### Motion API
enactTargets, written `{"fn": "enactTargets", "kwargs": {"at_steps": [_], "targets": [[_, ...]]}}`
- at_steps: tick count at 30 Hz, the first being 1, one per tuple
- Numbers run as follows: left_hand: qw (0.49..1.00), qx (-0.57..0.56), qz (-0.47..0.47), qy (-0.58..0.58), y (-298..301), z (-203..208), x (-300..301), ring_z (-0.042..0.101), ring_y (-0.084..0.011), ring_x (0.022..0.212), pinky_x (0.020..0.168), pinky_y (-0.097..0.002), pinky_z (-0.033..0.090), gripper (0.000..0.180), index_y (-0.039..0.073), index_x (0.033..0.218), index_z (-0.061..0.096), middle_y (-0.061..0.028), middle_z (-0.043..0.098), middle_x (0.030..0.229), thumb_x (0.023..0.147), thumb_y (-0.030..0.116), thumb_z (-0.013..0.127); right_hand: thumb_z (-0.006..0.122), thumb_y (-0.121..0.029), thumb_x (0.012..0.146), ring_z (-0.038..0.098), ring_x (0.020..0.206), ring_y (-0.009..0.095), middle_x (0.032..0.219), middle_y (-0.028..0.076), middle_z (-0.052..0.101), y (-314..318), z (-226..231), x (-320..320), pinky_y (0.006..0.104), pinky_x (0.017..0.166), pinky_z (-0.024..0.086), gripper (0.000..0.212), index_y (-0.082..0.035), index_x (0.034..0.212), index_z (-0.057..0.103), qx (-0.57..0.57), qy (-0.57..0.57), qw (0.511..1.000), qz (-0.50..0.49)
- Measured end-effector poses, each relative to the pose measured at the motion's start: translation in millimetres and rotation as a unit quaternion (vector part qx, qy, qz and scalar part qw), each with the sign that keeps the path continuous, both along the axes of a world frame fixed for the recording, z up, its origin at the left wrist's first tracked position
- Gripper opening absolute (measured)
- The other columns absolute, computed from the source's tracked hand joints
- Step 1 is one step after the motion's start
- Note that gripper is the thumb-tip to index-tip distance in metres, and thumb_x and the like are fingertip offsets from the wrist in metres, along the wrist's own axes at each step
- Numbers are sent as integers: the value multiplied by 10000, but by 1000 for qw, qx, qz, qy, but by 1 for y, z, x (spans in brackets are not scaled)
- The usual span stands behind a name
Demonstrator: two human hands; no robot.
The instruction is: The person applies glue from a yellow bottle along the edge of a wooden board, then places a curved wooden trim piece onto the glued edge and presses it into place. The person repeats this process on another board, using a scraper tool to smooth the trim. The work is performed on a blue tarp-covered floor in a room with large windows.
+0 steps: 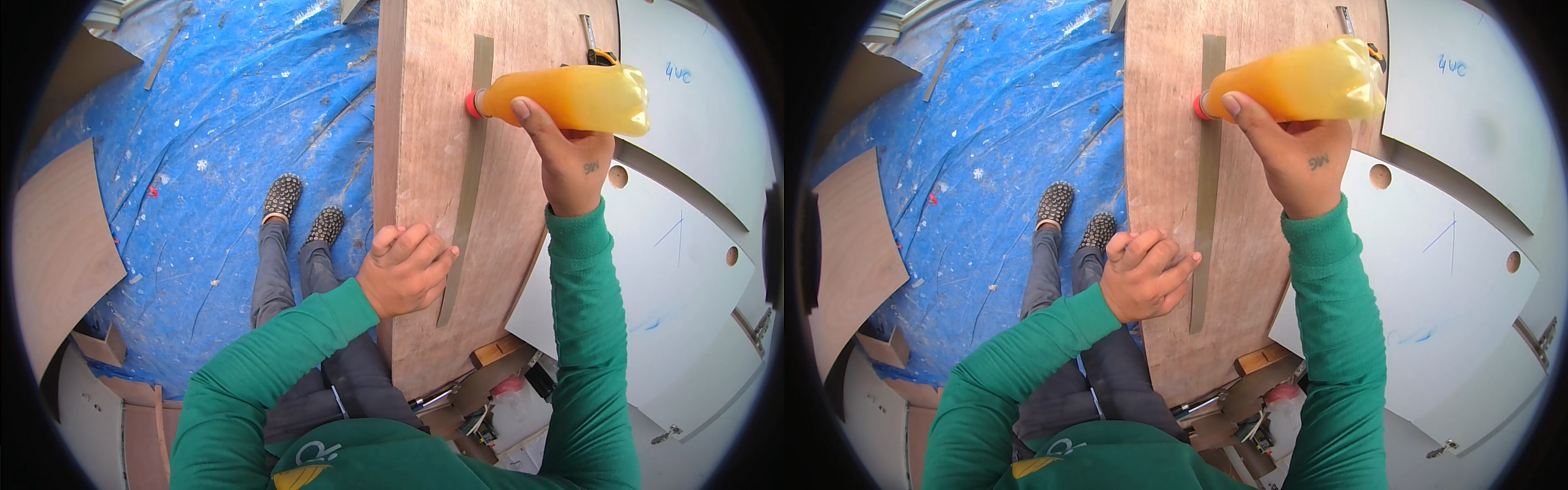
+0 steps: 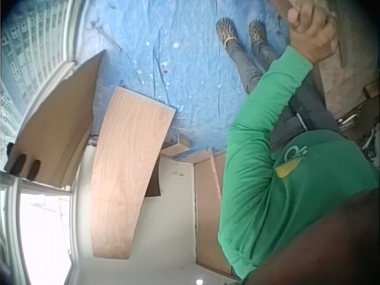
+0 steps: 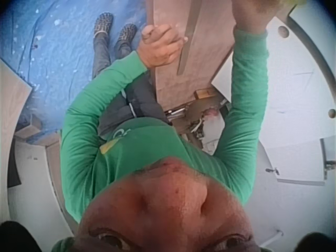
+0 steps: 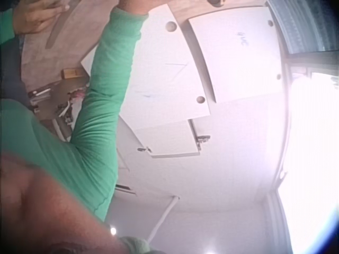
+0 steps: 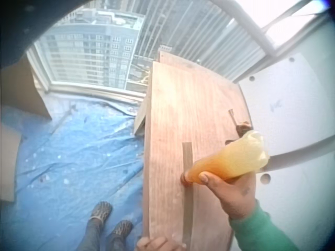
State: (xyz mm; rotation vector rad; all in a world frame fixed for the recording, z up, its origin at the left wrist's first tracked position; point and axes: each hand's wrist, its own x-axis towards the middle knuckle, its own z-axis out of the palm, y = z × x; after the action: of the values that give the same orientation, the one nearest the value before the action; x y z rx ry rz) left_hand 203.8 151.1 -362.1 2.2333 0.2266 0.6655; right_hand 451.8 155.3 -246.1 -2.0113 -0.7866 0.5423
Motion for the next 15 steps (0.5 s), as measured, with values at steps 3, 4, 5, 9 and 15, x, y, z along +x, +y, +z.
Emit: {"fn": "enactTargets", "kwargs": {"at_steps": [3, 4, 5, 9, 15], "targets": [[1000, -1, 1, -2, 1, 1, 0, 561, -222, 1143, 1068, -445, 260, 344, 213, 1050, 805, 25, 617, 997, 708, 243, 780, 859, -109, 904, 729, 981, 170, 1049, 92, 745, 15, -9, 12, 313, 916, 602, 339, 28, 1165, 693, 23, -62, 998, 5], [1000, -1, 0, -4, 1, 1, 0, 564, -223, 1140, 1068, -445, 260, 341, 212, 1047, 805, 24, 616, 994, 708, 243, 780, 858, -112, 907, 730, 977, 168, 1045, 91, 747, 20, -11, 18, 308, 911, 603, 333, 29, 1162, 696, 33, -70, 997, 4], [1000, -1, 3, -5, 0, 1, 1, 566, -222, 1139, 1068, -445, 260, 338, 212, 1046, 804, 24, 616, 994, 710, 243, 778, 856, -114, 910, 730, 973, 166, 1041, 90, 748, 25, -13, 26, 303, 905, 603, 328, 31, 1159, 700, 44, -78, 996, 4], [1000, -4, 9, -5, -1, 1, 1, 571, -220, 1138, 1066, -443, 262, 327, 213, 1041, 804, 23, 614, 990, 717, 242, 771, 862, -94, 897, 727, 921, 146, 1012, 74, 763, 16, -18, 24, 278, 833, 589, 273, 23, 1105, 728, 51, -79, 995, 18], [1000, 3, 12, 2, -1, 3, 1, 574, -218, 1136, 1045, -435, 276, 328, 220, 1039, 804, 27, 610, 988, 714, 241, 764, 810, 12, 908, 716, 1114, 227, 1234, 168, 735, -35, -5, -33, 362, 999, 596, 337, 48, 1213, 669, -9, -68, 997, 46]]}}
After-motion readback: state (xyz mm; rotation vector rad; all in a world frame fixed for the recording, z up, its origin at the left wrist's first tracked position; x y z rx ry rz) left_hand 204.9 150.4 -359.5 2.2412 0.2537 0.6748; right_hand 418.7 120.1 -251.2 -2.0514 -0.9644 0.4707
